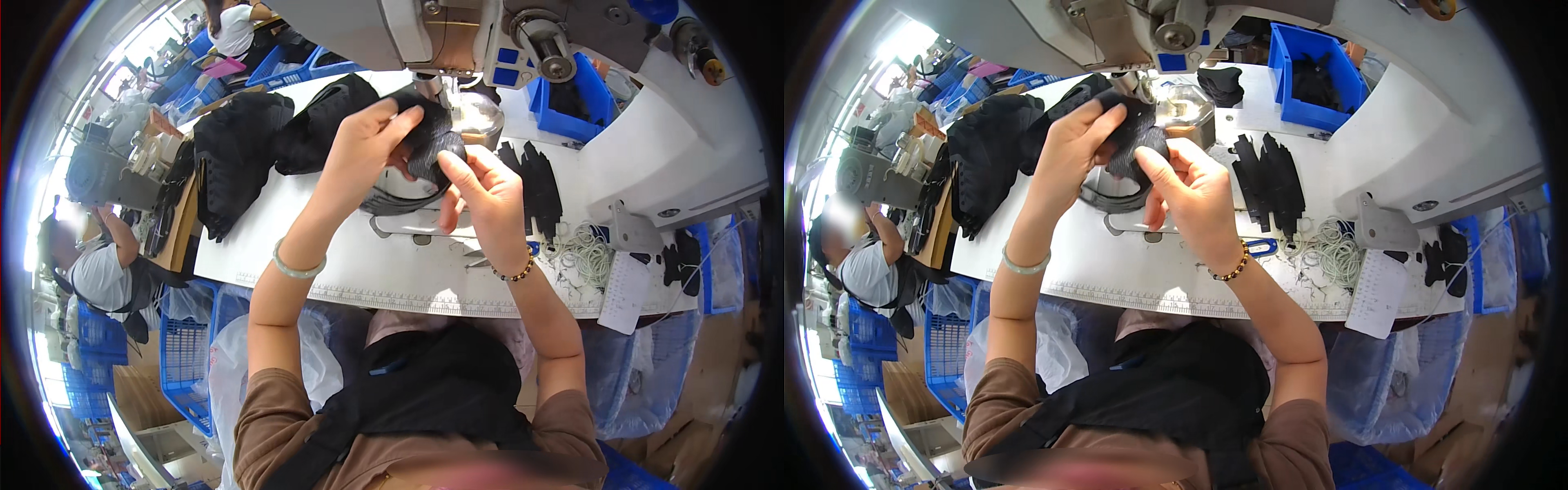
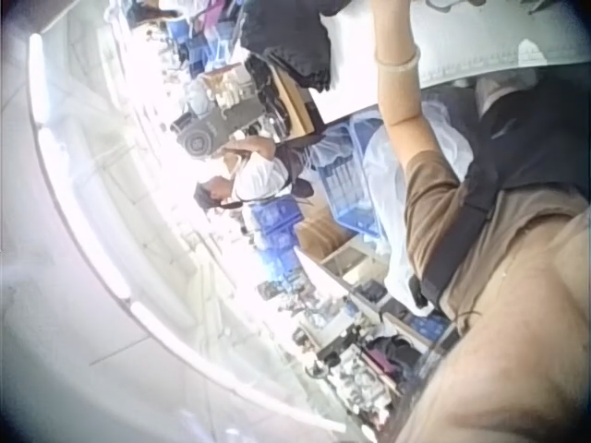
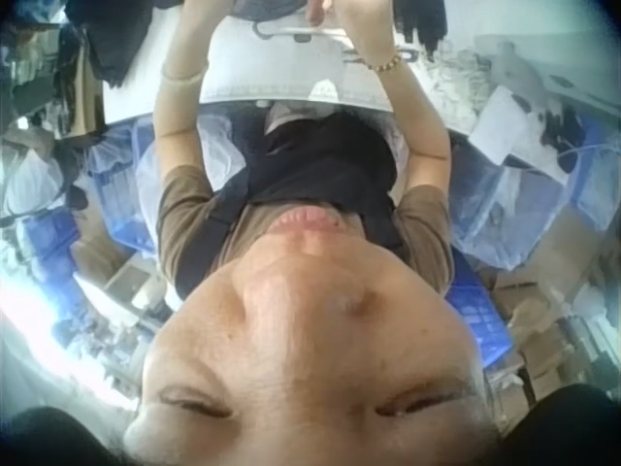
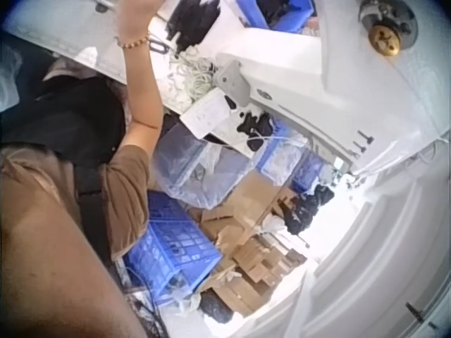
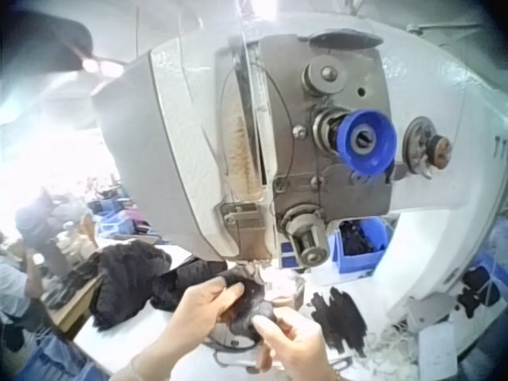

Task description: Manually align and position black leather/fabric shoe parts on a sewing machine for stitching.

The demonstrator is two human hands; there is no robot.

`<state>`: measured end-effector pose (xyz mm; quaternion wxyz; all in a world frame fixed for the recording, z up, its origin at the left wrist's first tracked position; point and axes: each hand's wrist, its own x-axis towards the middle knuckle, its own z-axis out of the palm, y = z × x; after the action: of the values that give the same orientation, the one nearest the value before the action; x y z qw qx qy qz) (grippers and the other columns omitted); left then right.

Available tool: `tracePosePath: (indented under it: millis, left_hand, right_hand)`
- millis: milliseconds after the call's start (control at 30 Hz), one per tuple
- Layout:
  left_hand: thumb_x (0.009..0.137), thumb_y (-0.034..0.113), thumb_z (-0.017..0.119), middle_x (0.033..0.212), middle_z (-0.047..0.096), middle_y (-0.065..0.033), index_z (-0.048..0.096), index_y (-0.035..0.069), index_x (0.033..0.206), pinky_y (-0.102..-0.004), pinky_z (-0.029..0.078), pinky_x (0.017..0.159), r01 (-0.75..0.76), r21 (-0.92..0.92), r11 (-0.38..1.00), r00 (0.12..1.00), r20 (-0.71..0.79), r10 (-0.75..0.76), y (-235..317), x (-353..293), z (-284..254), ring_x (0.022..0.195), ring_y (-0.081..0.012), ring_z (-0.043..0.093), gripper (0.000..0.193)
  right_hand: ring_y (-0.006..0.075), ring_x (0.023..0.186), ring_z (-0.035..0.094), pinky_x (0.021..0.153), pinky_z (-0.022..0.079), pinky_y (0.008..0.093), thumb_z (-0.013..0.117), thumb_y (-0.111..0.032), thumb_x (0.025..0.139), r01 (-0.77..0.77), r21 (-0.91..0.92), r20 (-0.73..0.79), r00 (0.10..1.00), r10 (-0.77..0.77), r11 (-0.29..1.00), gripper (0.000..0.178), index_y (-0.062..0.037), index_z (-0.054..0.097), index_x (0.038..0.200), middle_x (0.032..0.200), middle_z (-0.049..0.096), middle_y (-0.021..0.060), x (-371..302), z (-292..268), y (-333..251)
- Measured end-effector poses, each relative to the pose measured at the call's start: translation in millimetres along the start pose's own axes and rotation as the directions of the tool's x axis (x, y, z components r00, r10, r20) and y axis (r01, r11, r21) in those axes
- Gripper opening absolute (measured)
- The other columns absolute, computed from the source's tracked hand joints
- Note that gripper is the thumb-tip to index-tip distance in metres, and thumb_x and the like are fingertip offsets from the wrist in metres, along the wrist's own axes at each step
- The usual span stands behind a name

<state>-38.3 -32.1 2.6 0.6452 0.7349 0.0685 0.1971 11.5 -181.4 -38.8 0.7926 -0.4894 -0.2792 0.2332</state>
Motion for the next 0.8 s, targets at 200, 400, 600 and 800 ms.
tracePosePath:
  millis: [200, 400, 600, 800]
  left_hand:
    - [0.085, 0.003, 0.058, 0.059, 0.054, -0.0035, 0.05, 0.001, 0.071, -0.0206, 0.035, 0.038, -0.156, -0.126, 0.98, 0.988, -0.032, 0.154, -14.7, 40.5, 10.3, 0.044, -0.0072, 0.045, 0.016]
    - [0.087, 0.005, 0.056, 0.062, 0.053, 0.0001, 0.053, 0.0, 0.077, -0.0196, 0.035, 0.048, -0.198, 0.075, 0.977, 0.969, -0.138, 0.207, -27.4, 42.7, 8.6, 0.054, -0.0039, 0.045, 0.012]
    - [0.083, 0.013, 0.063, 0.079, 0.059, -0.0059, 0.054, 0.001, 0.091, -0.0277, 0.041, 0.072, -0.617, 0.59, 0.521, 0.709, 0.128, 0.694, -44.3, -15.6, -9.2, 0.073, -0.0159, 0.057, 0.017]
    - [0.067, 0.012, 0.077, 0.104, 0.056, -0.0091, 0.062, 0.008, 0.087, -0.0382, 0.036, 0.089, -0.576, 0.812, 0.094, 0.575, 0.321, 0.753, -76.3, -21.6, -11.4, 0.106, -0.0271, 0.051, 0.025]
  right_hand:
    - [0.0104, 0.039, 0.053, 0.035, 0.04, 0.0205, 0.059, -0.013, 0.088, 0.034, -0.035, -0.072, 0.997, -0.036, 0.999, 0.017, 0.0034, 0.056, 0.084, 0.054, 0.055, 0.0044, 4.4, -9.1, 2.6]
    - [0.0081, 0.039, 0.052, 0.035, 0.037, 0.0196, 0.063, -0.013, 0.086, 0.024, -0.103, -0.126, 0.991, -0.037, 0.994, 0.018, 0.0044, 0.059, 0.083, 0.055, 0.056, 0.0035, 7.0, -12.9, 5.6]
    - [0.008, 0.051, 0.058, 0.042, 0.042, 0.0179, 0.06, -0.014, 0.087, 0.053, -0.39, -0.278, 0.945, -0.172, 0.919, 0.019, 0.0013, 0.063, 0.098, 0.07, 0.063, 0.0043, 2.1, -87.7, -1.3]
    - [0.0085, 0.058, 0.052, 0.054, 0.043, 0.0225, 0.065, -0.01, 0.081, 0.014, -0.882, -0.088, 0.977, -0.194, 0.471, 0.019, 0.0006, 0.061, 0.096, 0.078, 0.059, 0.0052, -13.2, -126.4, 14.1]
